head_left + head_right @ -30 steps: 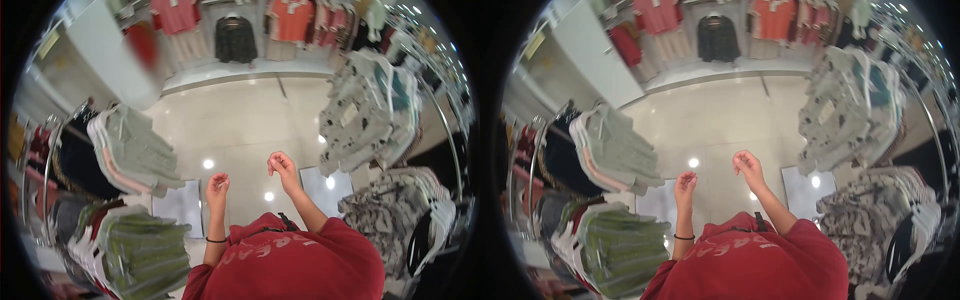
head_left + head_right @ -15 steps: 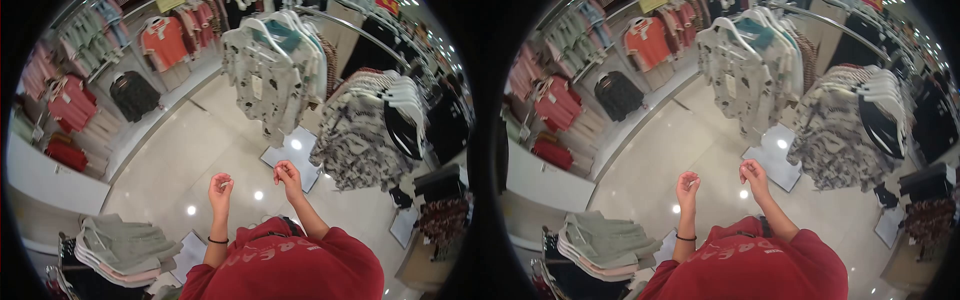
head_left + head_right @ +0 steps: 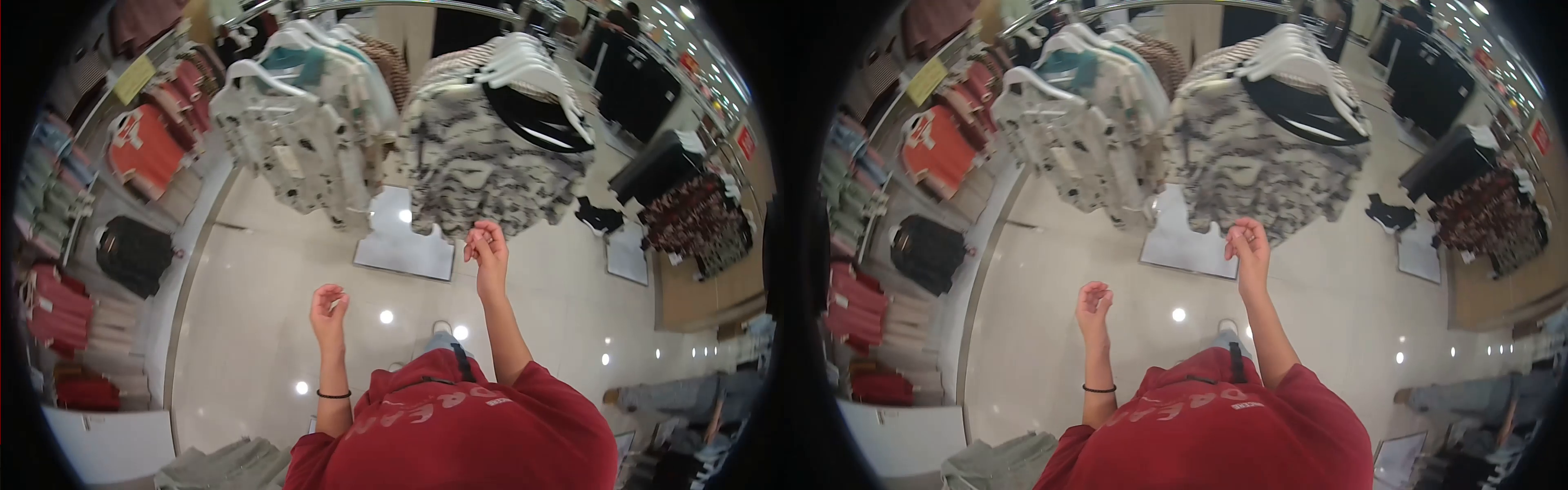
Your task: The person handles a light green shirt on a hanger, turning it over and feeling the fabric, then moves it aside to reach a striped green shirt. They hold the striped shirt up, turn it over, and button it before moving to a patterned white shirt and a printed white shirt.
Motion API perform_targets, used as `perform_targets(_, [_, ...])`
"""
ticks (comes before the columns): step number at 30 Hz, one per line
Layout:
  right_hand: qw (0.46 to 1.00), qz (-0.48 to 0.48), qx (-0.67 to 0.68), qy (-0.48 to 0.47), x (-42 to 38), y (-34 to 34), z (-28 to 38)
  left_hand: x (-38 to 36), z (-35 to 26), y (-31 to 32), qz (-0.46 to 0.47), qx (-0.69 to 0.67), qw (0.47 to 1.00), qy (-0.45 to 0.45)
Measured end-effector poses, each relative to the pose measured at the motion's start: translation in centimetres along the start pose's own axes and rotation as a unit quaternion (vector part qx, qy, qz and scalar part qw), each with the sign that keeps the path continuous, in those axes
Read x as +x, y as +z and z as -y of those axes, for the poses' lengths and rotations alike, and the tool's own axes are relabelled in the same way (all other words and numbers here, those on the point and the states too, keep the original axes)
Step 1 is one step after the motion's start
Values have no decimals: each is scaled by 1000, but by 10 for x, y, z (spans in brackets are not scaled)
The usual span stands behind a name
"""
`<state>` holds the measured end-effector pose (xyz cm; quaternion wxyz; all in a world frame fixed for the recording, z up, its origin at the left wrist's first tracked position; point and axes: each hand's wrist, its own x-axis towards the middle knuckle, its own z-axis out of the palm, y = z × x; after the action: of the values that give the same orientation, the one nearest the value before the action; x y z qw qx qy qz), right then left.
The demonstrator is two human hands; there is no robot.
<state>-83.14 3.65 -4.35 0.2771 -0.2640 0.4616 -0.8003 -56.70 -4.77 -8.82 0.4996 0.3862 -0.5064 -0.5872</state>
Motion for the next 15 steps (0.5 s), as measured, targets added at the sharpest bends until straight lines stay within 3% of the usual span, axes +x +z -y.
perform_targets(7, [991,-113,-35,-61,21,-84,38,21,11,36,4,-4,999,-47])
perform_targets(15, [986,-143,-52,-70,41,-152,60,72,25,129,83,-8,996,-23])
